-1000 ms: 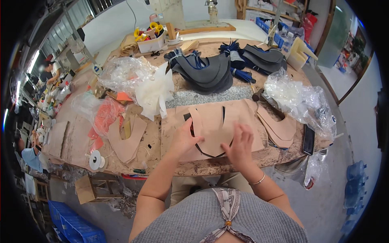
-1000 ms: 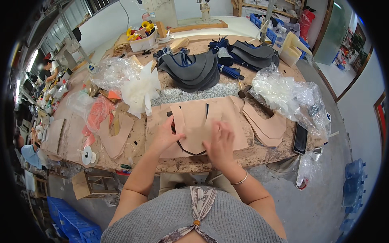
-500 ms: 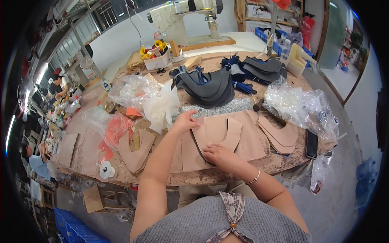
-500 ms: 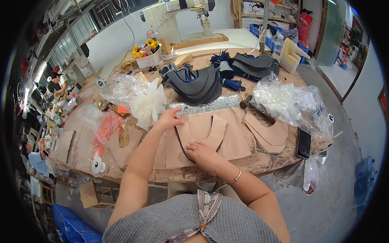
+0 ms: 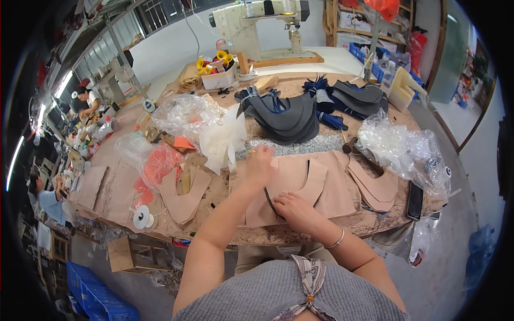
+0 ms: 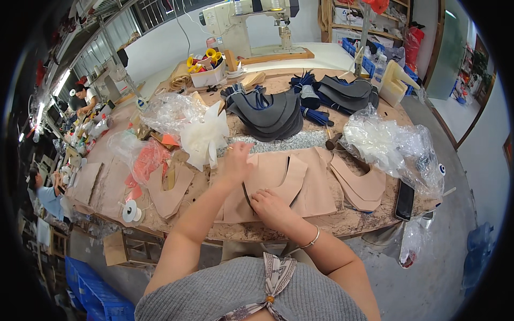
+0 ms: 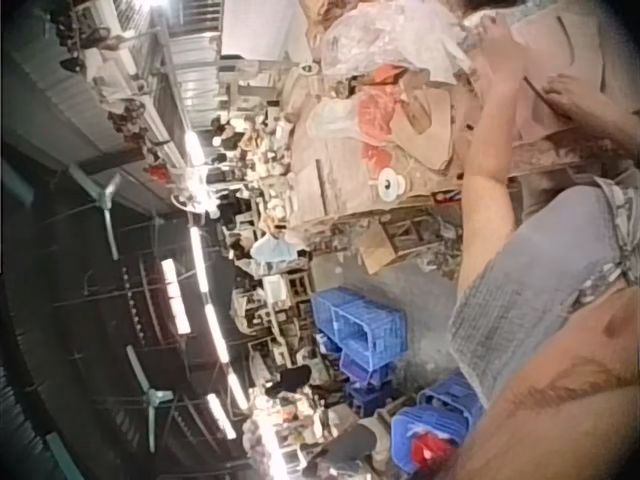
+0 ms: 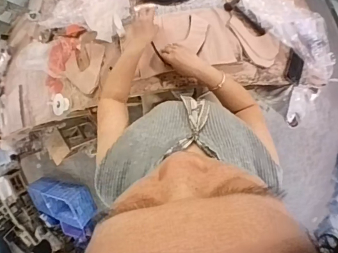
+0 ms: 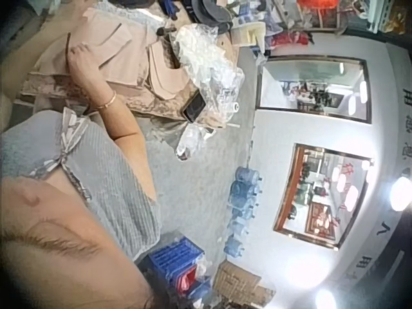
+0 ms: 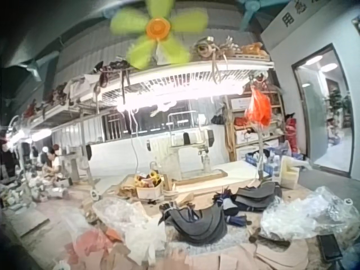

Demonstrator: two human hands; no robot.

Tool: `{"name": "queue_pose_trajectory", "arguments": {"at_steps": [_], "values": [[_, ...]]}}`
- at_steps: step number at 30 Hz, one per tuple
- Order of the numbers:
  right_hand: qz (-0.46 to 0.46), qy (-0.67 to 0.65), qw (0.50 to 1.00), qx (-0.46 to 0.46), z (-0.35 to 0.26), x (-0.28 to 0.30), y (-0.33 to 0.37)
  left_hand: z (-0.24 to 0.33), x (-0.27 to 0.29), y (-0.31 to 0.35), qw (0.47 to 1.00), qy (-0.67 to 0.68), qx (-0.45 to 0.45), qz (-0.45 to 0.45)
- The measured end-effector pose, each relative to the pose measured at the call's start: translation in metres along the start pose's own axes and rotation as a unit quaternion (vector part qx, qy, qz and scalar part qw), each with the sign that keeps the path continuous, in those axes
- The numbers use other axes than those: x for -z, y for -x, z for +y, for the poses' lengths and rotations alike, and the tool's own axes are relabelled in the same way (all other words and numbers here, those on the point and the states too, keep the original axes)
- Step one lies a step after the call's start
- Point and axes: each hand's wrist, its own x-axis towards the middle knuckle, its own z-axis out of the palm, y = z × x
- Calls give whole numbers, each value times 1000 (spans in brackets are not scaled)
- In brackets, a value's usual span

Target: The person assembles shoe components by hand at a workbench. They repeatedly pick up beige and dark grey curved pieces, align them, and place white foam inserts between the layers. The person handles the parts one at a time, smoothing the foam and stacking the assembled units on the table.

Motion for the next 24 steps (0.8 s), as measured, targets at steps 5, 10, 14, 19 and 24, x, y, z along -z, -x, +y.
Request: {"name": "queue_pose_trajectory", "arguments": {"at_steps": [5, 10, 14, 19, 24], "values": [[-171, -4, 982, -75, -9, 3, 4, 12, -24, 53, 953, 200, -125, -191], [-13, 19, 1000, -20, -11, -5, 12, 15, -35, 30, 971, 29, -91, -220], [26, 52, 998, -14, -17, -4, 11, -8, -59, -14, 989, -19, -28, -146], [102, -164, 976, -102, 26, 14, 33, 1, -60, -7, 994, -7, -107, 18], [271, -254, 819, -437, 101, 21, 63, 90, -16, 106, 981, 100, -155, -62]]}}
